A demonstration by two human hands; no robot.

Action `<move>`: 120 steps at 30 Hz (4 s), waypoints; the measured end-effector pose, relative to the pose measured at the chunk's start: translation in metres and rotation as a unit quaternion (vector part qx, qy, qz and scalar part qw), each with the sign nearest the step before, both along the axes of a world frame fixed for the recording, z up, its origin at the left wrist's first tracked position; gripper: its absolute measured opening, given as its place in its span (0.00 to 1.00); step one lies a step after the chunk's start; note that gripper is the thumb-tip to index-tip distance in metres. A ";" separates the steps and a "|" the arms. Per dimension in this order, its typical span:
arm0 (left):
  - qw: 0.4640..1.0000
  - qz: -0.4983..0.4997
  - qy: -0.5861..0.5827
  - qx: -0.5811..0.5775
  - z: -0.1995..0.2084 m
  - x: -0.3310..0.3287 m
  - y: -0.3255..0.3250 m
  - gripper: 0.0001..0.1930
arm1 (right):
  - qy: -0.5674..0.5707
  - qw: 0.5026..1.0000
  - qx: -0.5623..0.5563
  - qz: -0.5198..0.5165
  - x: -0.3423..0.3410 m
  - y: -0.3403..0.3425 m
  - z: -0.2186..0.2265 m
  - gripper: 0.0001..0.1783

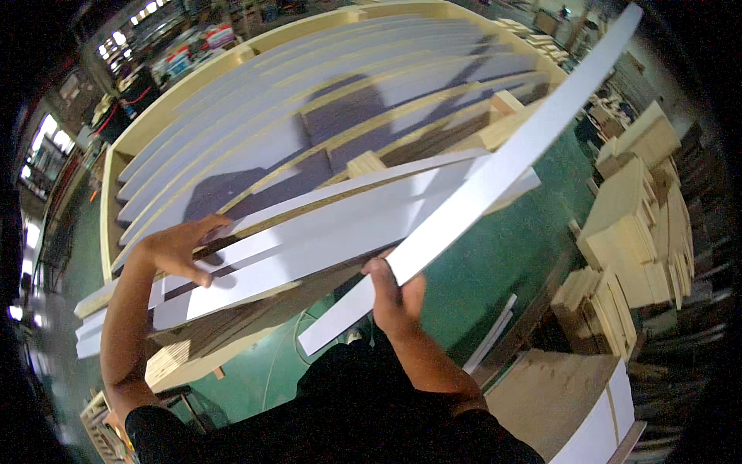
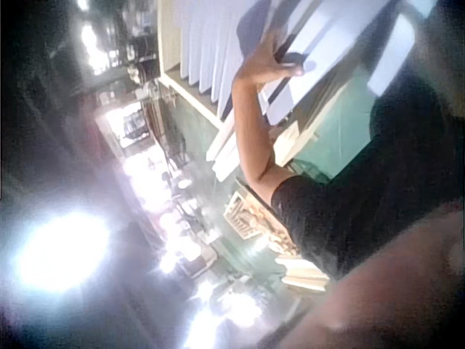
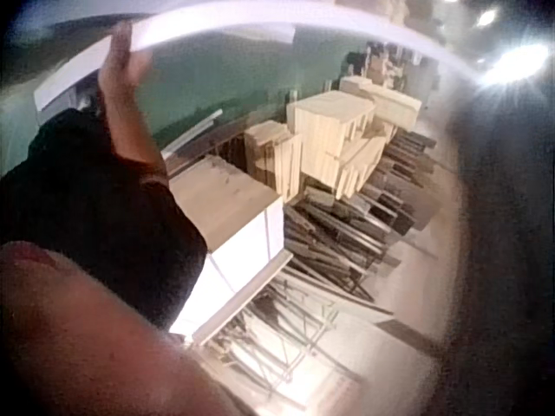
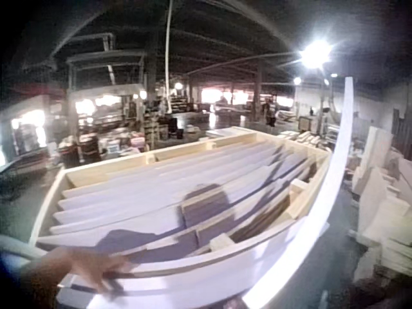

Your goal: The person assembles a wooden frame structure by inserting long white slats into a jig and securing them with a pneumatic nail gun. They repeatedly pick up slats, align them within the frame, and drive nails to fasten the pieces together.

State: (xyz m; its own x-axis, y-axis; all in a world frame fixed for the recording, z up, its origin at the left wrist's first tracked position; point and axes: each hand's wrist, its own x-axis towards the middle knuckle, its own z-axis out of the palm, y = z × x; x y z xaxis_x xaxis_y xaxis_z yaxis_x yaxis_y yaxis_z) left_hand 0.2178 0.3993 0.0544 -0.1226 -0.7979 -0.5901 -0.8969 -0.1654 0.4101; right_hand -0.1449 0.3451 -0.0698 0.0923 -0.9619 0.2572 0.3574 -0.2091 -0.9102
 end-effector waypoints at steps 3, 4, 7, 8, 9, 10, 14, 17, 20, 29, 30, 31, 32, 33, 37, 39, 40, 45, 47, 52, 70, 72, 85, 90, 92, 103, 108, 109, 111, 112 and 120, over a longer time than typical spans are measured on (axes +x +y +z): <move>1.000 0.029 -0.002 0.000 0.009 -0.018 0.004 0.68 | 0.012 1.000 -0.009 -0.016 0.002 -0.002 -0.002 0.06; 1.000 0.021 0.000 -0.021 0.003 -0.018 0.006 0.68 | 0.019 1.000 -0.016 -0.016 -0.001 -0.004 -0.002 0.06; 1.000 0.020 0.006 -0.020 0.002 -0.017 0.007 0.68 | 0.020 0.999 -0.022 -0.010 0.001 -0.007 0.000 0.06; 0.999 0.031 0.011 -0.010 0.003 -0.019 0.007 0.68 | 0.016 1.000 -0.018 -0.011 0.002 -0.008 0.000 0.06; 0.999 0.042 0.015 0.000 0.003 -0.020 0.006 0.68 | 0.012 1.000 -0.013 -0.011 0.002 -0.009 -0.001 0.06; 0.999 0.029 0.021 -0.015 0.002 -0.021 0.006 0.66 | 0.027 0.999 -0.012 -0.018 0.001 -0.011 -0.004 0.06; 0.999 0.030 0.016 -0.028 -0.008 -0.014 0.011 0.67 | 0.026 0.999 0.011 -0.024 0.003 -0.012 -0.004 0.06; 0.999 0.041 0.027 -0.013 -0.005 -0.019 0.006 0.69 | 0.042 0.999 0.003 -0.022 -0.001 -0.018 -0.005 0.06; 0.998 0.044 0.037 -0.030 -0.008 -0.018 0.010 0.68 | 0.009 0.998 0.049 -0.032 0.006 -0.020 -0.003 0.08; 0.995 0.035 0.080 -0.047 -0.021 -0.001 0.012 0.69 | 0.001 1.000 0.018 0.006 0.003 -0.023 0.007 0.12; 0.995 0.026 0.073 -0.057 -0.023 0.001 0.012 0.69 | -0.011 1.000 0.019 0.003 0.004 -0.022 0.010 0.12; 0.996 0.018 0.065 -0.066 -0.025 0.004 0.013 0.69 | 0.001 1.000 0.022 0.002 0.003 -0.022 0.010 0.12; 0.995 -0.027 0.031 -0.093 -0.030 0.008 0.009 0.66 | 0.016 1.000 0.025 -0.004 -0.002 -0.025 0.006 0.12; 0.995 0.003 0.052 -0.087 -0.029 0.007 0.010 0.63 | 0.031 0.999 0.030 -0.006 -0.006 -0.028 0.002 0.12; 0.983 0.117 0.124 -0.074 -0.030 0.008 0.014 0.46 | 0.008 1.000 0.020 0.019 -0.020 -0.029 -0.012 0.09; 0.975 0.172 0.125 -0.061 -0.027 -0.001 0.004 0.42 | -0.001 0.999 0.053 0.012 -0.024 -0.022 -0.006 0.09; 0.985 0.141 0.070 -0.071 -0.021 -0.009 0.001 0.38 | -0.018 0.998 0.055 0.019 -0.026 -0.019 -0.003 0.08; 0.992 0.113 0.027 -0.046 -0.013 -0.006 -0.008 0.33 | -0.039 0.997 0.068 0.023 -0.041 -0.015 -0.001 0.06; 0.989 0.146 -0.033 -0.007 -0.022 -0.001 -0.015 0.31 | -0.029 0.997 0.072 0.003 -0.054 -0.016 -0.009 0.04; 0.948 0.120 -0.038 -0.291 -0.033 0.058 -0.009 0.27 | -0.009 0.996 0.087 0.004 -0.066 -0.015 -0.009 0.01; 0.684 0.013 -0.394 -0.614 0.224 -0.113 0.006 0.21 | -0.006 0.984 0.006 -0.180 -0.233 -0.020 -0.067 0.05; 0.663 0.009 -0.369 -0.652 0.240 -0.166 0.003 0.20 | -0.002 0.985 0.038 -0.166 -0.284 -0.021 -0.065 0.04; 0.768 0.089 -0.068 -0.631 0.308 -0.562 -0.092 0.34 | 0.023 0.970 0.011 -0.240 -0.523 -0.020 -0.079 0.07; 0.827 -0.040 0.099 -0.553 0.237 -0.669 -0.141 0.32 | -0.006 0.972 0.000 -0.235 -0.558 -0.033 -0.070 0.11; 0.842 -0.070 0.166 -0.509 0.194 -0.688 -0.175 0.39 | -0.053 0.978 0.018 -0.203 -0.577 -0.041 -0.071 0.15; 0.707 0.046 0.587 -0.391 0.020 -0.779 -0.351 0.23 | 0.185 0.942 -0.066 -0.272 -0.617 -0.202 -0.012 0.17; 0.643 0.041 0.708 -0.288 -0.030 -0.838 -0.441 0.27 | 0.304 0.909 -0.101 -0.267 -0.658 -0.295 -0.010 0.23; 0.628 0.055 0.734 -0.253 -0.041 -0.853 -0.459 0.27 | 0.323 0.902 -0.093 -0.272 -0.668 -0.310 -0.016 0.24; 0.595 0.075 0.779 -0.184 -0.063 -0.885 -0.501 0.29 | 0.357 0.886 -0.081 -0.285 -0.691 -0.345 -0.034 0.24; 0.581 0.091 0.790 -0.170 -0.071 -0.898 -0.522 0.32 | 0.371 0.877 -0.049 -0.301 -0.704 -0.361 -0.041 0.28; 0.480 0.218 0.849 0.043 -0.151 -1.001 -0.669 0.32 | 0.479 0.839 0.018 -0.257 -0.809 -0.493 -0.081 0.30</move>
